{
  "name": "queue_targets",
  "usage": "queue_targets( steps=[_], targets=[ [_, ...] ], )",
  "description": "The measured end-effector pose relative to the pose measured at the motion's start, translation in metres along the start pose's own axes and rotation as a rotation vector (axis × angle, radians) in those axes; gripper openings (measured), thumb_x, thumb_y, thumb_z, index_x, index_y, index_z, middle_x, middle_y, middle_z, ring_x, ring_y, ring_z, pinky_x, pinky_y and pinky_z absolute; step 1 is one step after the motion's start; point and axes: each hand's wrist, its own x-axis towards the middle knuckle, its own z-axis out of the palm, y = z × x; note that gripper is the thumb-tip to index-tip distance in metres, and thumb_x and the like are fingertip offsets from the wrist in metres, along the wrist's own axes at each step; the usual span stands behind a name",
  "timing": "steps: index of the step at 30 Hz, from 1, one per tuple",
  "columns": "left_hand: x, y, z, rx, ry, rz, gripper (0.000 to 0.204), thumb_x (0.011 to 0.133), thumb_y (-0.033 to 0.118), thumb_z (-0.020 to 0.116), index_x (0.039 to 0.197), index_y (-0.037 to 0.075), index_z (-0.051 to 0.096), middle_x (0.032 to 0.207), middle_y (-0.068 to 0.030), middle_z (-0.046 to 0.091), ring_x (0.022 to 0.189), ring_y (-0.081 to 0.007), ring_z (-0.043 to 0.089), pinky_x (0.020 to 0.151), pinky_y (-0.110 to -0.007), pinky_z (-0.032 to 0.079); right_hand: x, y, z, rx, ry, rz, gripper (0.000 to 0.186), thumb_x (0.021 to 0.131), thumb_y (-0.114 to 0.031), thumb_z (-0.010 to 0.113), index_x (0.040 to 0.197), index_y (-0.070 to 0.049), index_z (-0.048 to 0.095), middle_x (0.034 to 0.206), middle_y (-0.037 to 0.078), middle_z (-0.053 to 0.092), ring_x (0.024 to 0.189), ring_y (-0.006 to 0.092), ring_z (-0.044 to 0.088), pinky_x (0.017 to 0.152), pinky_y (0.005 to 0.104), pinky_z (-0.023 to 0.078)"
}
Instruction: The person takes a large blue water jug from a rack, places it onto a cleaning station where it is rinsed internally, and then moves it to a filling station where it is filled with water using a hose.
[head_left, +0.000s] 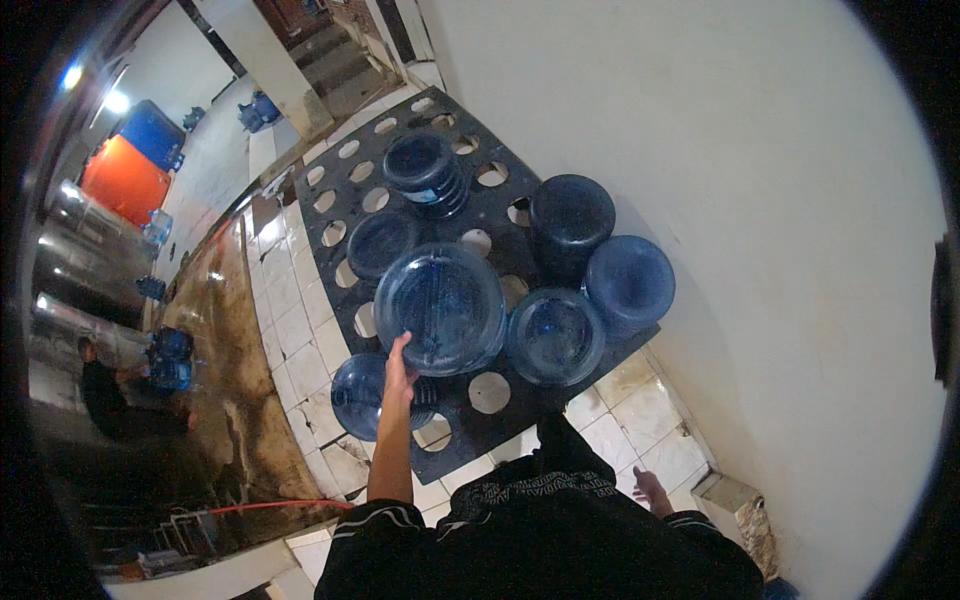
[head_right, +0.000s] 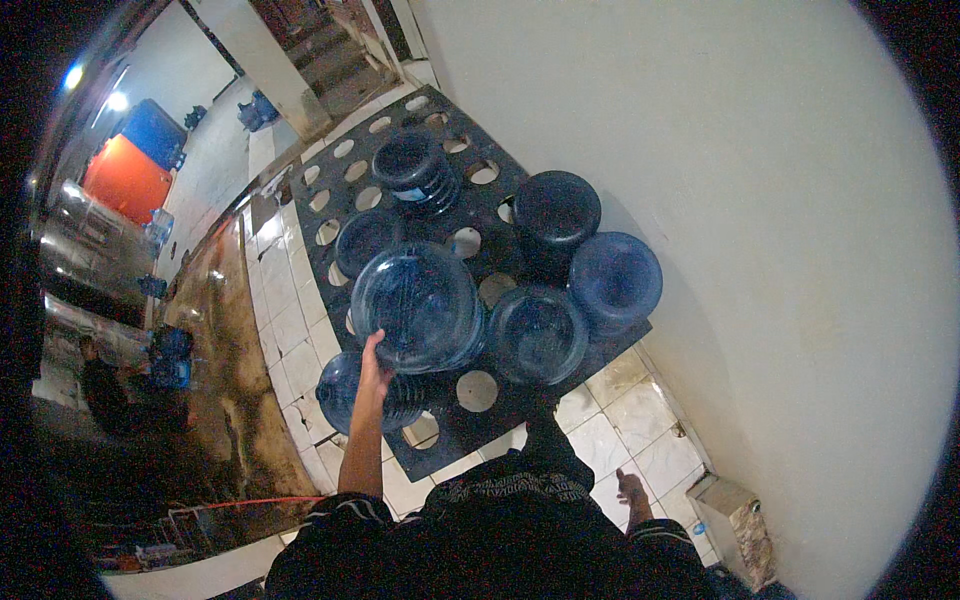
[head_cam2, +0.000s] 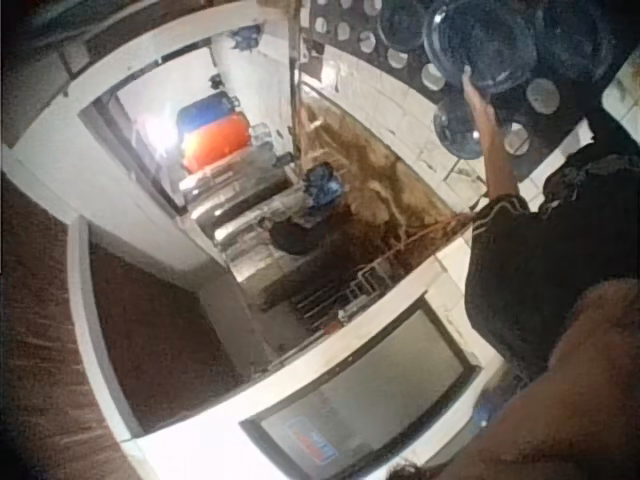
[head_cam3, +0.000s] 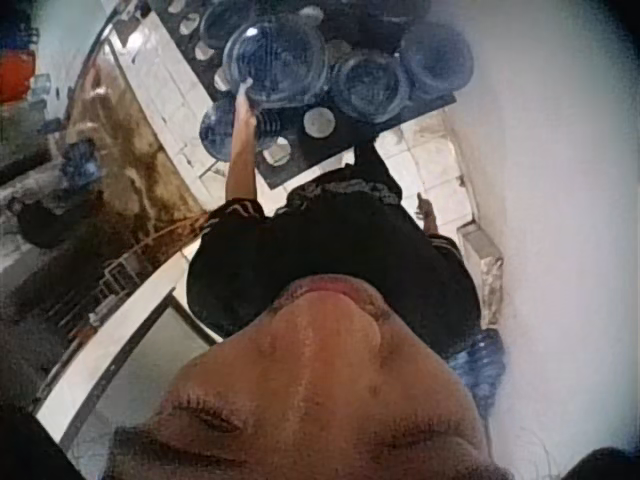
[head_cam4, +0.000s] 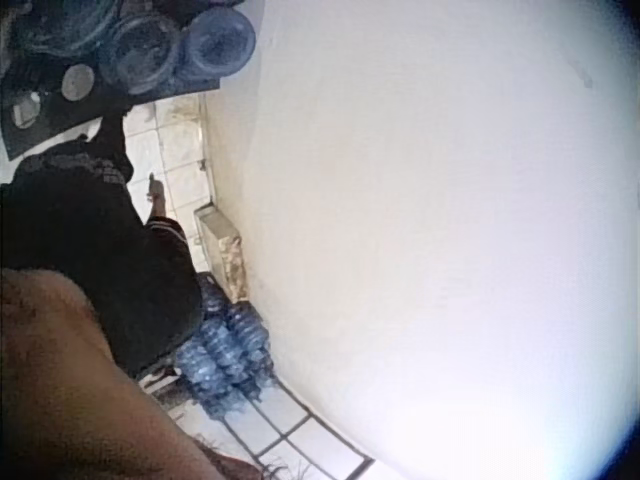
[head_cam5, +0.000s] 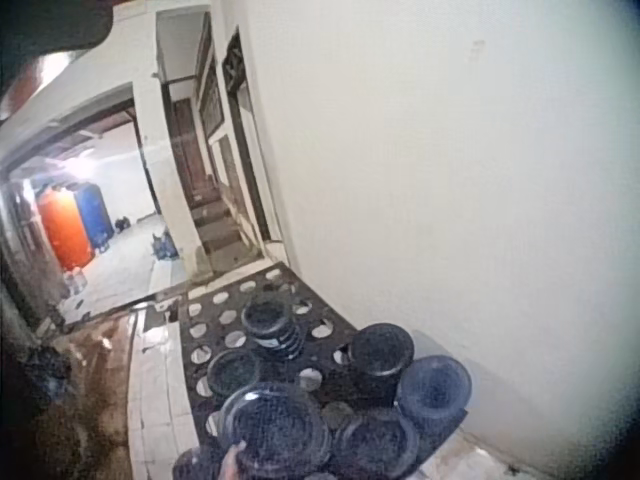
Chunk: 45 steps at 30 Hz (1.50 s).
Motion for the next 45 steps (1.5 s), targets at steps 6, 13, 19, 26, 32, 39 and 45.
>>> queue_targets(
  steps=[6, 13, 19, 26, 32, 39, 45],
  targets=[
    [0.096, 0.000, 0.070, 0.057, 0.081, -0.057, 0.085, 0.065, 0.047, 0.074, 0.131, 0.002, 0.044, 0.130, -0.0128, 0.049, 0.114, -0.0282, 0.049, 0.093, -0.045, 0.038, 0.010, -0.038, -0.034, 0.162, 0.003, 0.023, 0.057, 0.085, -0.054, 0.056, 0.114, -0.005, 0.050, 0.080, 0.009, 0.059, 0.064, 0.0250, 0.063, 0.053, 0.0402, 0.053],
    [0.177, -0.037, 0.134, -0.006, 0.021, -0.095, 0.078, 0.068, 0.041, 0.075, 0.126, -0.002, 0.047, 0.123, -0.0121, 0.054, 0.110, -0.0273, 0.052, 0.095, -0.039, 0.038, 0.027, -0.075, -0.083, 0.338, 0.128, -0.040, 0.059, 0.083, -0.045, 0.065, 0.124, -0.010, 0.040, 0.077, 0.009, 0.057, 0.057, 0.0222, 0.058, 0.048, 0.0388, 0.048],
    [0.239, -0.098, 0.128, -0.048, 0.132, -0.145, 0.060, 0.070, 0.041, 0.073, 0.113, 0.004, 0.055, 0.110, -0.0077, 0.060, 0.091, -0.0245, 0.057, 0.077, -0.037, 0.045, 0.018, -0.081, -0.108, 0.290, 0.161, -0.038, 0.056, 0.085, -0.040, 0.064, 0.125, -0.010, 0.038, 0.078, 0.009, 0.057, 0.057, 0.0204, 0.057, 0.047, 0.0362, 0.047],
    [0.242, -0.134, 0.129, 0.069, 0.147, -0.188, 0.059, 0.067, 0.048, 0.074, 0.112, 0.013, 0.057, 0.104, -0.0064, 0.058, 0.084, -0.0208, 0.054, 0.064, -0.038, 0.045, -0.012, -0.076, -0.107, 0.227, 0.186, 0.018, 0.060, 0.087, -0.041, 0.061, 0.129, -0.007, 0.036, 0.087, 0.014, 0.060, 0.064, 0.0238, 0.061, 0.053, 0.0402, 0.050],
    [0.229, -0.132, 0.143, 0.081, 0.002, -0.358, 0.101, 0.062, 0.061, 0.074, 0.136, 0.003, 0.036, 0.134, -0.0165, 0.041, 0.122, -0.0326, 0.039, 0.095, -0.052, 0.034, -0.020, -0.050, -0.101, 0.260, 0.142, 0.018, 0.065, 0.086, -0.042, 0.062, 0.132, -0.007, 0.033, 0.097, 0.020, 0.060, 0.071, 0.0293, 0.063, 0.063, 0.0461, 0.052],
    [0.237, -0.147, 0.144, 0.318, 0.075, -0.418, 0.104, 0.061, 0.063, 0.074, 0.136, 0.001, 0.035, 0.132, -0.0178, 0.042, 0.116, -0.0355, 0.043, 0.095, -0.051, 0.035, -0.029, -0.055, -0.075, 0.327, 0.142, -0.047, 0.056, 0.085, -0.039, 0.065, 0.125, -0.011, 0.039, 0.079, 0.012, 0.060, 0.056, 0.0216, 0.059, 0.045, 0.0357, 0.046],
    [0.207, -0.147, 0.125, 0.399, 0.199, -0.291, 0.075, 0.070, 0.055, 0.070, 0.118, 0.000, 0.054, 0.121, -0.0189, 0.053, 0.108, -0.0317, 0.052, 0.084, -0.044, 0.043, -0.048, -0.064, -0.052, 0.320, 0.123, -0.111, 0.049, 0.088, -0.039, 0.059, 0.115, 0.000, 0.046, 0.072, 0.012, 0.064, 0.055, 0.0191, 0.063, 0.042, 0.0294, 0.045]
  ],
)
